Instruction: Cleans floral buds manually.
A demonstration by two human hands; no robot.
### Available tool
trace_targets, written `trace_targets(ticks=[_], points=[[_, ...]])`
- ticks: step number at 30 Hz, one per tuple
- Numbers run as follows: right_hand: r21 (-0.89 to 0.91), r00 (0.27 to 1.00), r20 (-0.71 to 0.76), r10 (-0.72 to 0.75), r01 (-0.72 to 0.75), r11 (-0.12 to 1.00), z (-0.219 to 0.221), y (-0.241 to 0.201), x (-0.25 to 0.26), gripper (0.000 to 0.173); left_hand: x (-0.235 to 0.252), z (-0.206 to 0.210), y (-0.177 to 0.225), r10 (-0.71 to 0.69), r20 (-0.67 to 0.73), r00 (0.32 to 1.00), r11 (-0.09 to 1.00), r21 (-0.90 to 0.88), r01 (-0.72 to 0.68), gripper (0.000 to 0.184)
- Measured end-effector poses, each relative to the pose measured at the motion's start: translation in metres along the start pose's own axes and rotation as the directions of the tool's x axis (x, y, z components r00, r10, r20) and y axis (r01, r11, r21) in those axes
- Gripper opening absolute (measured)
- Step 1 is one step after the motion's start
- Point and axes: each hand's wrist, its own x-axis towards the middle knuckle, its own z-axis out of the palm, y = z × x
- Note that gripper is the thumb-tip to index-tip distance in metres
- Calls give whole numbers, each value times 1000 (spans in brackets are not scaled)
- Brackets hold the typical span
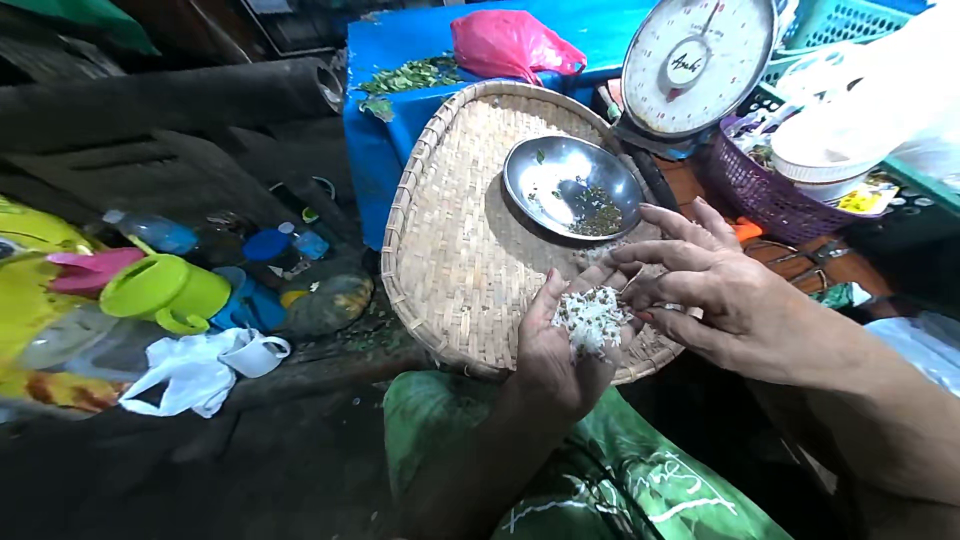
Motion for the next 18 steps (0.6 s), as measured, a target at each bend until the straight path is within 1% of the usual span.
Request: trace_targets(ticks=[2, 6, 11, 15, 18], points=[[-72, 1000, -5, 6, -6, 997, -4, 1, -2, 26, 0, 0, 0, 0, -15, 1000, 1000, 9, 0, 69], [-106, 991, -122, -61, 48, 993, 12, -1, 3, 23, -1, 0, 0, -17, -36, 999, 999, 35, 18, 69], [-90, 992, -101, -80, 71, 993, 37, 2, 6, 28, -4, 1, 0, -40, -40, 998, 999, 22, 40, 61], [-24, 983, -156, -97, 95, 995, 40, 6, 7, 24, -4, -1, 0, -55, -19, 998, 997, 53, 56, 64], [-10, 981, -172, -92, 91, 996, 40, 5, 7, 23, -3, -1, 0, -77, -14, 997, 996, 41, 78, 61]])
